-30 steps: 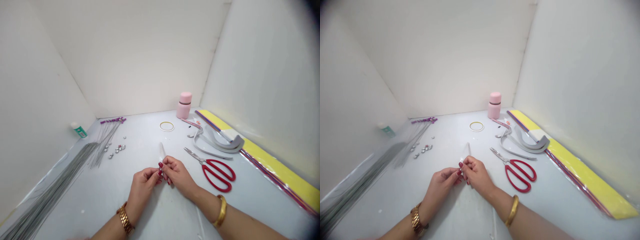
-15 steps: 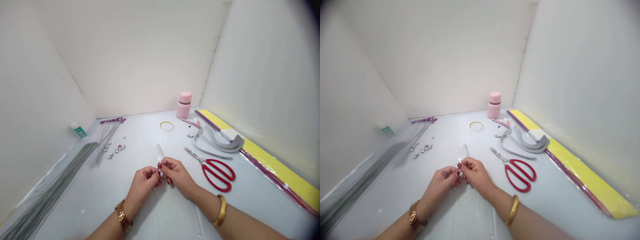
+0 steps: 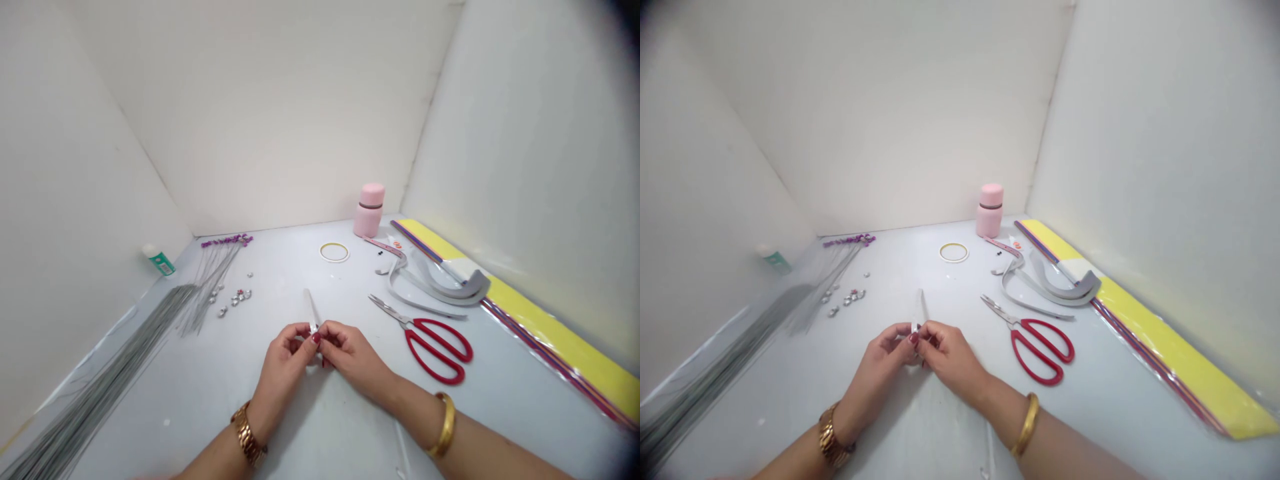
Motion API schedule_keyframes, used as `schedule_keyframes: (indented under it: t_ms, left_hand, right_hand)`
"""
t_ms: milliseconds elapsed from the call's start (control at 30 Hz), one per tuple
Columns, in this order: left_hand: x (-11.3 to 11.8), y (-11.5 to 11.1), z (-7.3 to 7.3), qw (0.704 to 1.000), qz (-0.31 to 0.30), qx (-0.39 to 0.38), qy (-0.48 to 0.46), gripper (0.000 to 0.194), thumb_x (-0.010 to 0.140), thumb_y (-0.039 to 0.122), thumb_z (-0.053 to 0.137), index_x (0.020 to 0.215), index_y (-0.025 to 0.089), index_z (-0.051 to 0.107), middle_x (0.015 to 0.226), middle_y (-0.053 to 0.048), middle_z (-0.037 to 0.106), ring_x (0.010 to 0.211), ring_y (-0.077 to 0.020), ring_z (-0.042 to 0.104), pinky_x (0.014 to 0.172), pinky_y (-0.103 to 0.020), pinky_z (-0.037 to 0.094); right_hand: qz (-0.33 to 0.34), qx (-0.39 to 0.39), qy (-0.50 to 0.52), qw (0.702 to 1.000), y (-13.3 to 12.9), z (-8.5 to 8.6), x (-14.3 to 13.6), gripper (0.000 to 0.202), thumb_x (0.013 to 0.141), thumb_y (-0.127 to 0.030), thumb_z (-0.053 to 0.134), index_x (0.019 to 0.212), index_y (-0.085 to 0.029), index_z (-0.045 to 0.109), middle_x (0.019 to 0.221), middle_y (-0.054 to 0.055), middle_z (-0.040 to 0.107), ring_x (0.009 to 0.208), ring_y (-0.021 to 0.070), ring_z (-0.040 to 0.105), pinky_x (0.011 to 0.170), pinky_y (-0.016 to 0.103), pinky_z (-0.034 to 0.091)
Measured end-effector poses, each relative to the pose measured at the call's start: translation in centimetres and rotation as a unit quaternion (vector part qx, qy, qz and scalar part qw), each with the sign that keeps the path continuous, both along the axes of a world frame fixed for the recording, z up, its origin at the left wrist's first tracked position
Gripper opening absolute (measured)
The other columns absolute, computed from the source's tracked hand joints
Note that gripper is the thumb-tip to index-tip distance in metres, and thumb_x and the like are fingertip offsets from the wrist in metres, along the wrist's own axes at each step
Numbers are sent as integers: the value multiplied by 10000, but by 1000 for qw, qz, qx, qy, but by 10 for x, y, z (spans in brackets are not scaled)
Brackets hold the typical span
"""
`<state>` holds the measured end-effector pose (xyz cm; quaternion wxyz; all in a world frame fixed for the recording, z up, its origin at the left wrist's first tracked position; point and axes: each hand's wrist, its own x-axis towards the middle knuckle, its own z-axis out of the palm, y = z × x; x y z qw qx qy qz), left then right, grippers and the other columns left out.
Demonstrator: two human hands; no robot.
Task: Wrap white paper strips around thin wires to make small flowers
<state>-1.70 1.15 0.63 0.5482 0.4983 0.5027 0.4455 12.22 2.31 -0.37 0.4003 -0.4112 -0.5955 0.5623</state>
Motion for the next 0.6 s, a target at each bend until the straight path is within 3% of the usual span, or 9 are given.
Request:
schedule_keyframes:
  t_ms: [133, 267, 600]
  left_hand:
    - [0, 0, 1, 999, 28, 26, 4, 164, 724, 304, 585, 667, 151, 597, 628, 0, 572, 620, -133, 512, 596, -224, 395]
    - [0, 0, 0, 999, 43, 18, -18, 191, 745, 322, 562, 651, 156, 568, 576, 22, 535, 567, -109, 480, 561, -205, 377]
    - [1, -2, 0, 996, 81, 24, -38, 196, 757, 311, 561, 630, 164, 539, 551, 36, 519, 560, -101, 474, 563, -198, 373]
  right_hand:
    - [1, 12, -37, 999, 0, -1, 0, 224, 789, -355, 511, 664, -173, 545, 518, -53, 430, 474, 86, 403, 461, 198, 325]
    - [2, 15, -37, 999, 1, 0, 1, 243, 791, -366, 513, 658, -167, 558, 503, -50, 443, 461, 83, 400, 452, 196, 318]
    - [6, -92, 43, 995, 2, -2, -2, 289, 770, -428, 517, 679, -153, 514, 531, -43, 517, 406, 60, 461, 399, 170, 318]
